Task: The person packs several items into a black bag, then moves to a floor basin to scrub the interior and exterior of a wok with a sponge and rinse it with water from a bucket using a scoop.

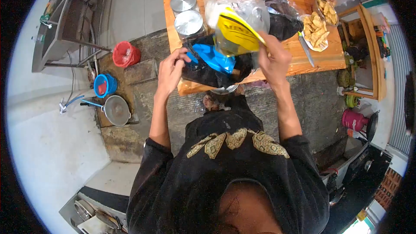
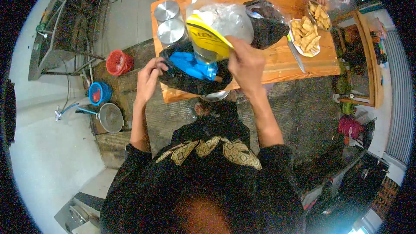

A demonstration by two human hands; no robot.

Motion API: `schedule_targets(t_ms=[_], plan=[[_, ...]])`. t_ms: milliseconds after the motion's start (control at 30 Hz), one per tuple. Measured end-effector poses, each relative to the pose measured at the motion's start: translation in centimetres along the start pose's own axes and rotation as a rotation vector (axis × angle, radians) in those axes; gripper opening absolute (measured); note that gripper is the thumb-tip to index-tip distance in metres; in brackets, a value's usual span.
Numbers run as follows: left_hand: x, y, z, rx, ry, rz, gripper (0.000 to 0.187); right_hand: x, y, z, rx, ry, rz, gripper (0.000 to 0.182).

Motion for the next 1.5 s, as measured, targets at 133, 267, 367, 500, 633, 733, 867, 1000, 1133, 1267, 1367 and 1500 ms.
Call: schedule_targets(t_ms=[133, 267, 367, 500, 633, 733, 867, 1000, 1133, 1267, 1367, 1500], plan=[[-2.2, -2.3, 0.9, -0.167, -0.312, 0.035, 0.015, -0.2, -1.7, 7.1, 0.019, 0.059, -0.15, 0.029], [-10.1, -6.5, -3.6, -0.149, -0.334, -0.332, 0.014, 0.9, -3.7, 13.0, 0.118, 0.249, -0.171, 0.014], [-10.4, -10.5, -11.2, 0.138, -0.52, -0.555, 0.026, -0.1, -4.1, 16.3, 0.176, 0.315, -0.187, 0.02], [-3.1, -14.4, -17.6, 0.482, -1.093, -0.497, 0.023, -1.8, -4.8, 19.0, 0.206, 0.389, -0.192, 0.017], [-0.1, -12.3, -18.6, 0.642, -1.128, -0.302, 0.018, -3.1, -6.9, 20.2, 0.126, 0.377, -0.176, 0.018], [0.2, -11.2, -18.1, 0.478, -0.979, -0.414, 0.02, -3.2, -9.9, 19.0, 0.132, 0.313, -0.115, 0.019], [0.6, -12.4, -18.6, 0.532, -0.736, -0.201, 0.028, -3.7, -13.5, 16.7, 0.009, 0.217, -0.019, 0.021], [8.8, -17.0, -24.5, 0.659, -0.561, -0.06, 0.04, -3.7, -16.0, 11.6, -0.036, -0.143, 0.012, 0.019], [3.4, -15.2, -25.7, 0.464, -0.567, -0.002, 0.064, -3.8, -16.1, 5.0, 0.055, -0.279, 0.078, 0.02], [1.9, -13.7, -25.7, 0.58, -0.38, -0.026, 0.069, -5.9, -14.9, 0.5, 0.166, -0.266, 0.037, 0.019], [2.5, -12.2, -24.9, 0.711, -0.466, 0.012, 0.066, -7.5, -14.2, -0.9, 0.222, -0.204, 0.013, 0.019], [3.5, -11.4, -23.9, 0.769, -0.473, 0.087, 0.05, -10.7, -13.5, -1.6, 0.29, -0.062, 0.027, 0.02]])
Point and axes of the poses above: each hand's wrist, its own y-axis away from the middle knuckle, its own z-axis out of the back of the hand, x = y × z, the point moved 8 cm from there along -y, towards the middle knuckle, and after that the axes turned 1 degree about y, right-handed, at the moved point
